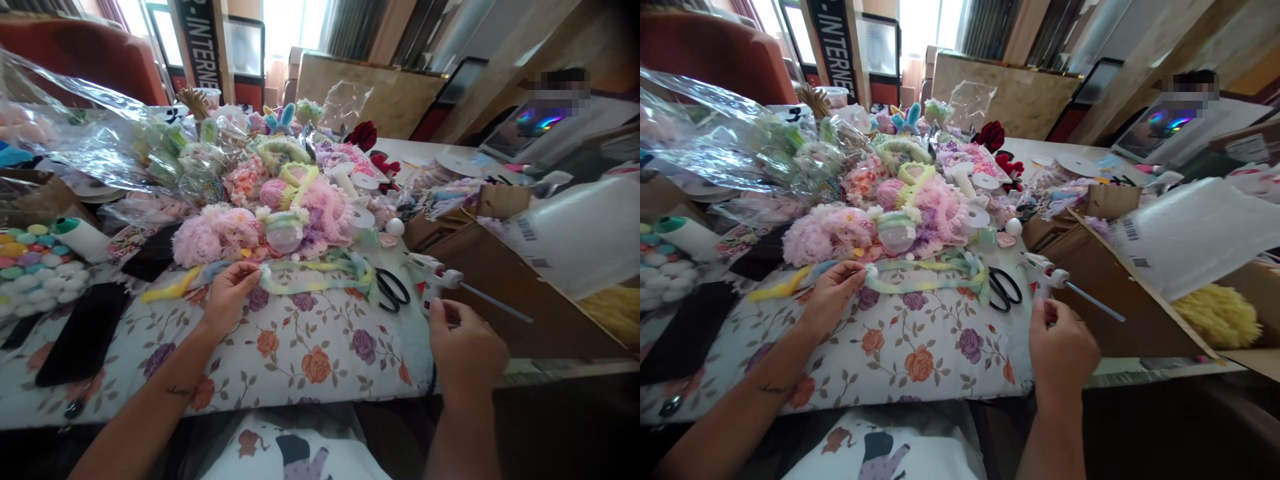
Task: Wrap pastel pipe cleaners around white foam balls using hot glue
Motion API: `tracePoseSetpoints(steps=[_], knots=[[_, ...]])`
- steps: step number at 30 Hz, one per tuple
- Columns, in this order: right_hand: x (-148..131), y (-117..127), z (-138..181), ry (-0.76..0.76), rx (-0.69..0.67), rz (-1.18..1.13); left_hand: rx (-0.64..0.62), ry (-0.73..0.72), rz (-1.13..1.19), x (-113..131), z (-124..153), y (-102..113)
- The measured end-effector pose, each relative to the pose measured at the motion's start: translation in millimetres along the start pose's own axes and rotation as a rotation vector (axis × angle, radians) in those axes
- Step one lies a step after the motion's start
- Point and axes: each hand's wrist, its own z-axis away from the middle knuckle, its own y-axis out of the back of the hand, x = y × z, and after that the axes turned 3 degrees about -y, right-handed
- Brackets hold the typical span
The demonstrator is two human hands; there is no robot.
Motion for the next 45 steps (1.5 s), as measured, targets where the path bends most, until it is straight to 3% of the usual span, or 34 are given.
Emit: tracePoseSetpoints(steps=[1,2,4,6,10,16,23,35,45], knots=[[-18.0,2.0,10.2,0.062,-0.009,-0.132,-0.008,-0.007,-0.007,-0.7,-0.1,0.2],[-38.4,2.2,19.9,0.131,-0.103,-0.287,-0.015,-0.018,-0.017,-1.3,-0.1,0.2],[-82.9,-2.4,36.6,0.267,-0.454,-0.551,-0.021,-0.059,-0.049,-1.7,0.4,-0.1],[-124.8,-11.6,48.1,0.381,-0.700,-0.716,-0.023,-0.124,-0.090,-0.6,1.4,-0.8],[-181.5,-34.4,58.0,0.345,-0.848,-0.987,-0.022,-0.273,-0.231,4.7,3.7,-2.1],[-201.2,-55.1,68.2,0.222,-0.896,-1.110,0.003,-0.394,-0.418,5.4,3.7,-0.2],[-195.3,-53.7,72.3,0.213,-0.720,-1.110,-0.018,-0.405,-0.428,-0.6,3.1,0.9],[-189.0,-57.8,79.9,0.330,-0.452,-1.076,-0.073,-0.343,-0.355,-0.8,6.2,-1.4],[-191.1,-51.4,76.2,0.233,-0.551,-1.131,-0.130,-0.356,-0.228,-6.2,6.7,-5.1]])
